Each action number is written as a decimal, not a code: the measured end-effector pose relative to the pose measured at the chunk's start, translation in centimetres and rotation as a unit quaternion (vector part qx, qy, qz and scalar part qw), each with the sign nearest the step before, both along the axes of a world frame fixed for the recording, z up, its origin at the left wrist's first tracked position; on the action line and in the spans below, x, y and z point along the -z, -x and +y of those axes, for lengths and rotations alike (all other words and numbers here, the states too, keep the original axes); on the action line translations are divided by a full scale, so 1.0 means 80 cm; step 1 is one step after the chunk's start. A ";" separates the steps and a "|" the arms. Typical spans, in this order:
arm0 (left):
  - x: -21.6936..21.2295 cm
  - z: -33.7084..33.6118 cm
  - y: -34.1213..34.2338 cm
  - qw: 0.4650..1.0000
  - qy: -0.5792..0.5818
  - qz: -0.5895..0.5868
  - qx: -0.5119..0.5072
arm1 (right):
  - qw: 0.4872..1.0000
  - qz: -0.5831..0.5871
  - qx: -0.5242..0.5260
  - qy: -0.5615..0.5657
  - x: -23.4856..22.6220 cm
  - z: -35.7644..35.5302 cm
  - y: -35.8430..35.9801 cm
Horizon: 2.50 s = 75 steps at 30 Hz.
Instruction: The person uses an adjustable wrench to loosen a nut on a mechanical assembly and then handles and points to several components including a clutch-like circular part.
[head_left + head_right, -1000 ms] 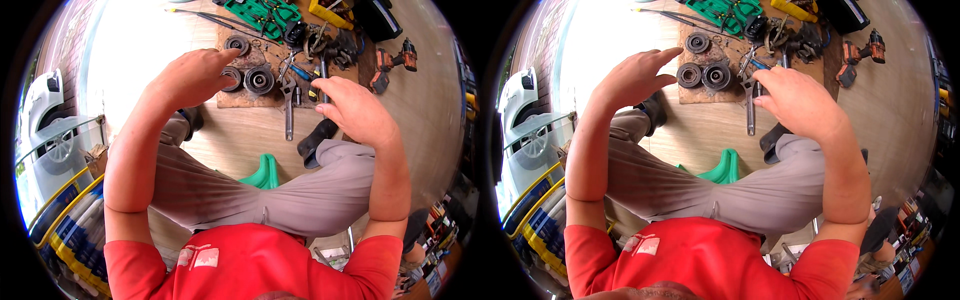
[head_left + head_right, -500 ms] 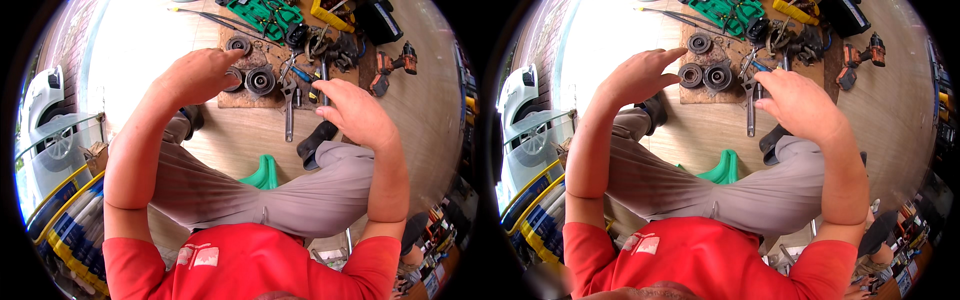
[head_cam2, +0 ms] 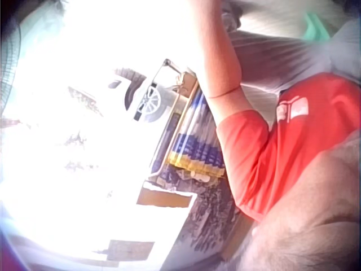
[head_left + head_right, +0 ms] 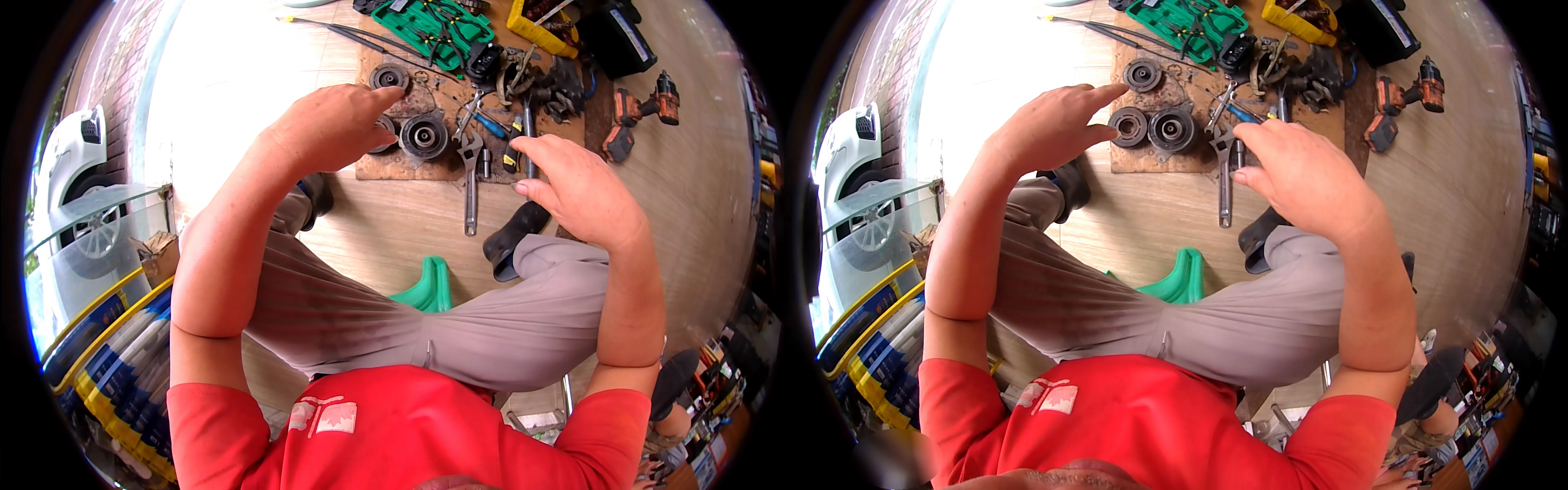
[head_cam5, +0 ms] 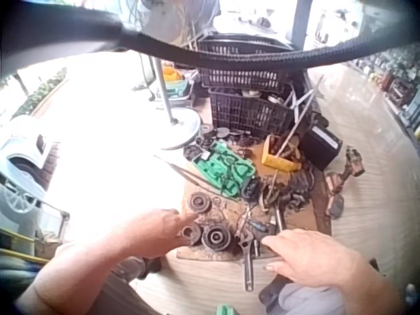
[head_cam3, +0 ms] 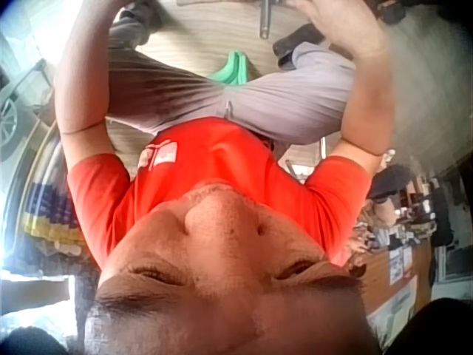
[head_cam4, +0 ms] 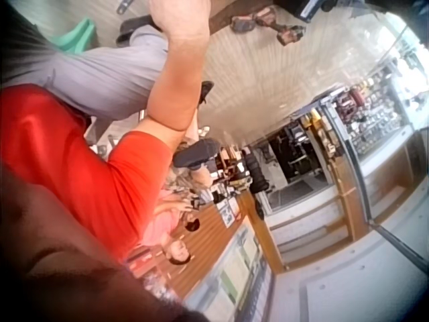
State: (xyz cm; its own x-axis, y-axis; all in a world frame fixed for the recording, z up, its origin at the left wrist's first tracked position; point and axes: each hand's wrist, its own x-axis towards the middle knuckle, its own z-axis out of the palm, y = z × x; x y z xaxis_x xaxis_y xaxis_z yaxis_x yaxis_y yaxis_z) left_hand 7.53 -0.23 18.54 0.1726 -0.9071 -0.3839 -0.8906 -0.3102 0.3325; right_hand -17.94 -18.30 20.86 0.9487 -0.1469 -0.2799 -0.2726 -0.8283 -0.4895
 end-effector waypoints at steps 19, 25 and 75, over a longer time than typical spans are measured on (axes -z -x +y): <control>0.001 0.005 -0.002 1.000 -0.012 0.005 -0.003 | 1.000 -0.016 -0.012 -0.001 0.002 0.001 -0.003; -0.003 0.005 -0.003 1.000 -0.009 0.000 0.000 | 1.000 -0.018 -0.017 -0.006 0.002 0.002 -0.004; -0.007 0.005 0.001 1.000 -0.027 -0.008 -0.011 | 0.999 -0.015 0.035 0.000 -0.010 -0.017 -0.003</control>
State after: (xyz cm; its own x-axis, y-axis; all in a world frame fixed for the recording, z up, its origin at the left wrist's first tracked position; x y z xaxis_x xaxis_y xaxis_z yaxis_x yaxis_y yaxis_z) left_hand 7.45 0.18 19.13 0.1986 -0.8813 -0.4288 -0.8886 -0.3465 0.3006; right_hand -17.71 -19.62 21.64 0.9441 -0.2139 -0.2508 -0.3154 -0.8072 -0.4990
